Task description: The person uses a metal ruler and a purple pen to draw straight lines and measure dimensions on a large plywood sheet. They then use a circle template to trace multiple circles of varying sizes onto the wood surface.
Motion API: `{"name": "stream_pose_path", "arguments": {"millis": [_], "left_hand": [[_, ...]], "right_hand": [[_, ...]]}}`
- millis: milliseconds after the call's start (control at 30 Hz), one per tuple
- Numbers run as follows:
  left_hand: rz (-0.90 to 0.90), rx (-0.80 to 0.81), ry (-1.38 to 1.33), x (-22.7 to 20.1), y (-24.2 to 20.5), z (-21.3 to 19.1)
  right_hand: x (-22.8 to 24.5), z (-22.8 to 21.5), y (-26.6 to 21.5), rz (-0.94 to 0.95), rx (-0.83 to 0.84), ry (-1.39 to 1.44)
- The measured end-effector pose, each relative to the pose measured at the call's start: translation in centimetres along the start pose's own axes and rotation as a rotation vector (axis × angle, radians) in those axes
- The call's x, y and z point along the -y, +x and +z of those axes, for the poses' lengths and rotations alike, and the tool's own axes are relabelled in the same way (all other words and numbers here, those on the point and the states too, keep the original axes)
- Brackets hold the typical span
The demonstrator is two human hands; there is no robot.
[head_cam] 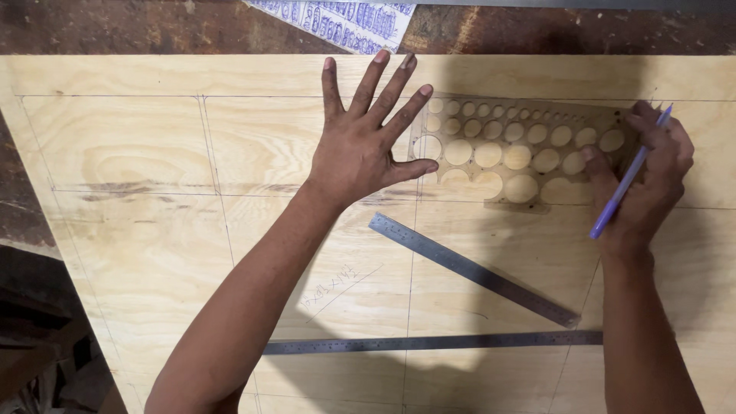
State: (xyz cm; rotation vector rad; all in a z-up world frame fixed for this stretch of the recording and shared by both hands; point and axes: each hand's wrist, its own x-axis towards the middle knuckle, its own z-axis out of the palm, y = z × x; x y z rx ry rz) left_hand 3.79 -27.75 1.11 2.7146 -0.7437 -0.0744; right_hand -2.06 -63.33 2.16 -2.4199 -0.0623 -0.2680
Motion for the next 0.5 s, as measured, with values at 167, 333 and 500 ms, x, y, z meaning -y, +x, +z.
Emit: {"name": "stream_pose_path", "arguments": {"millis": [167, 333, 500], "left_hand": [[0.003, 0.002, 0.005, 0.03, 0.01, 0.01], [0.000, 0.013, 0.012, 0.16, -0.02, 0.17], [0.005, 0.007, 0.008, 0.19, -0.08, 0.30]], "right_hand": [[-0.22, 0.04, -0.02, -0.009, 0.000, -0.014], [-0.67, 0.22, -0.16, -0.007, 0.005, -0.009], [-0.51, 0.30, -0.14, 0.003, 0.006, 0.032]]}}
